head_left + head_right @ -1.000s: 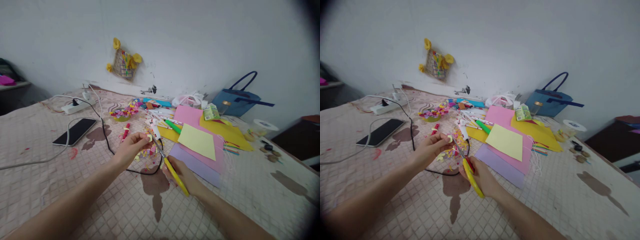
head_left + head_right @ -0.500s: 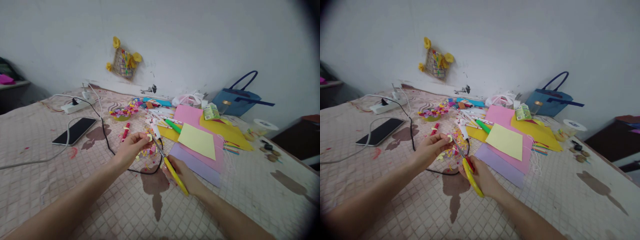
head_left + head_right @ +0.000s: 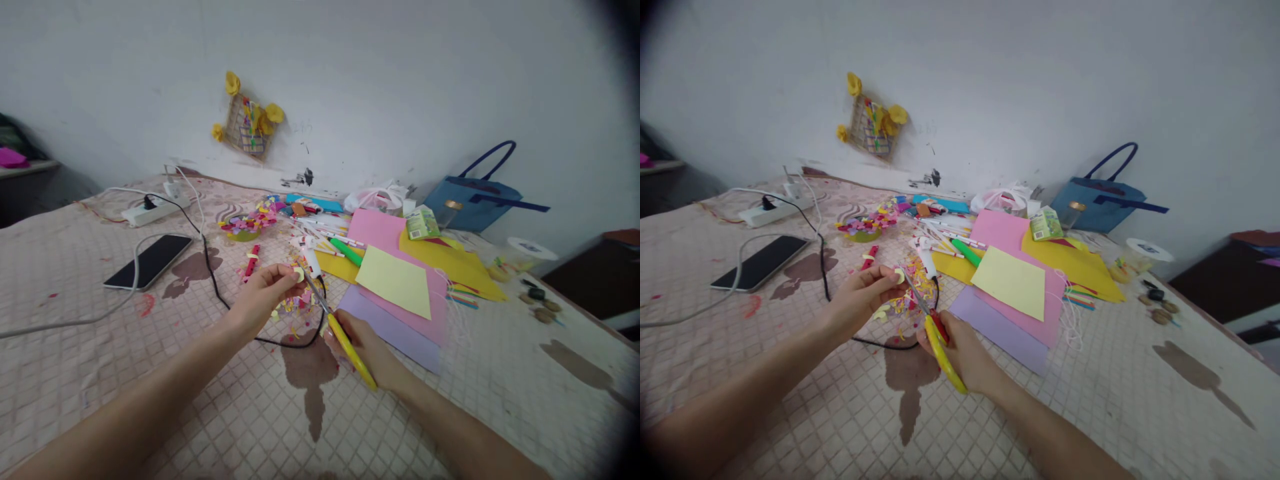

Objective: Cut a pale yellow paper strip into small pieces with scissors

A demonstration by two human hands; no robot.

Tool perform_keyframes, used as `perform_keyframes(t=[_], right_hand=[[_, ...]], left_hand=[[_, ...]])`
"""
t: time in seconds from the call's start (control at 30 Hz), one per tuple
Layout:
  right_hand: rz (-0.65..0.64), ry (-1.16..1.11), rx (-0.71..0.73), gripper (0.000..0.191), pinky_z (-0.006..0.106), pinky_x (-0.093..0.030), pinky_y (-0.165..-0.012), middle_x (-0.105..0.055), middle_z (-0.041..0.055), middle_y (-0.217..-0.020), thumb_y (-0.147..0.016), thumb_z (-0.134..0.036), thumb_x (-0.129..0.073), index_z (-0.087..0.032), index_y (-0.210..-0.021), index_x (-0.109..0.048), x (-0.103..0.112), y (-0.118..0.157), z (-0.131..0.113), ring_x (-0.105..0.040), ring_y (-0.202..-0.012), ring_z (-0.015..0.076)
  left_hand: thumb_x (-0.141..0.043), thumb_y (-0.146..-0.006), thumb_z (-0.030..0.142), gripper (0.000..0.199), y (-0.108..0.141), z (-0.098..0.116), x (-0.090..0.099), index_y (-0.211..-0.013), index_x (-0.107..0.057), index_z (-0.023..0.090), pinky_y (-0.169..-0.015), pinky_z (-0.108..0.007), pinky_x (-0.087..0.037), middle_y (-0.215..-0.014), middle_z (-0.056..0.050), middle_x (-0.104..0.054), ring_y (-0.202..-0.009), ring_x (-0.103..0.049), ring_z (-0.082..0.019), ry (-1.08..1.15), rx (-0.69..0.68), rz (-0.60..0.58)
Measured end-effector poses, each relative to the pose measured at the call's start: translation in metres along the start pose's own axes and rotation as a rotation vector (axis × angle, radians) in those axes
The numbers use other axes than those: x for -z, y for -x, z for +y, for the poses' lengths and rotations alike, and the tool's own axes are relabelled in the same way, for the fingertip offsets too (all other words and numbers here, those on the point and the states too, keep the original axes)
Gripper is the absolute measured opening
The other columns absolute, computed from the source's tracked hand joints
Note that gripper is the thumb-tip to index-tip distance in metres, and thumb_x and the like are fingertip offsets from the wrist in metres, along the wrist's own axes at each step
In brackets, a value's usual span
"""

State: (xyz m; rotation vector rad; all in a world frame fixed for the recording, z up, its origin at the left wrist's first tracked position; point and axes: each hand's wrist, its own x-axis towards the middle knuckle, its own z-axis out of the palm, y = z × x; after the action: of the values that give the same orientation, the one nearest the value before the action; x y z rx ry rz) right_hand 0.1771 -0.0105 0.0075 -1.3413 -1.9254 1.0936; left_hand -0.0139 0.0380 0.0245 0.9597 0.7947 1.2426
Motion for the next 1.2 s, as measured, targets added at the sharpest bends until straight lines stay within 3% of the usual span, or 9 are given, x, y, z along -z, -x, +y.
perform_keyframes(t=[0.7, 1.2], right_hand=[[0.013, 0.022, -0.043, 0.025, 0.018, -0.029, -0.04, -0.044, -0.0036, -0.062, -0.077, -0.039, -0.057, -0.018, -0.072, -0.045, 0.002, 0.001, -0.003, -0.036, -0.051, 0.0074], [0.013, 0.07, 0.01, 0.025, 0.021, -0.029, -0.049, -0.045, -0.0043, -0.061, -0.079, -0.04, -0.052, -0.018, -0.069, -0.044, 0.002, -0.004, 0.01, -0.035, -0.054, 0.0089]], left_hand=[[-0.072, -0.067, 0.024, 0.016, 0.0, 0.005, -0.001, -0.068, -0.06, 0.014, -0.071, -0.025, -0.049, -0.07, 0.0, -0.065, -0.066, -0.061, -0.01, 0.006, 0.018, 0.01], [-0.07, -0.069, 0.027, 0.015, -0.004, 0.003, 0.005, -0.071, -0.06, 0.015, -0.071, -0.025, -0.048, -0.073, -0.001, -0.066, -0.068, -0.062, -0.011, -0.028, 0.001, 0.006]])
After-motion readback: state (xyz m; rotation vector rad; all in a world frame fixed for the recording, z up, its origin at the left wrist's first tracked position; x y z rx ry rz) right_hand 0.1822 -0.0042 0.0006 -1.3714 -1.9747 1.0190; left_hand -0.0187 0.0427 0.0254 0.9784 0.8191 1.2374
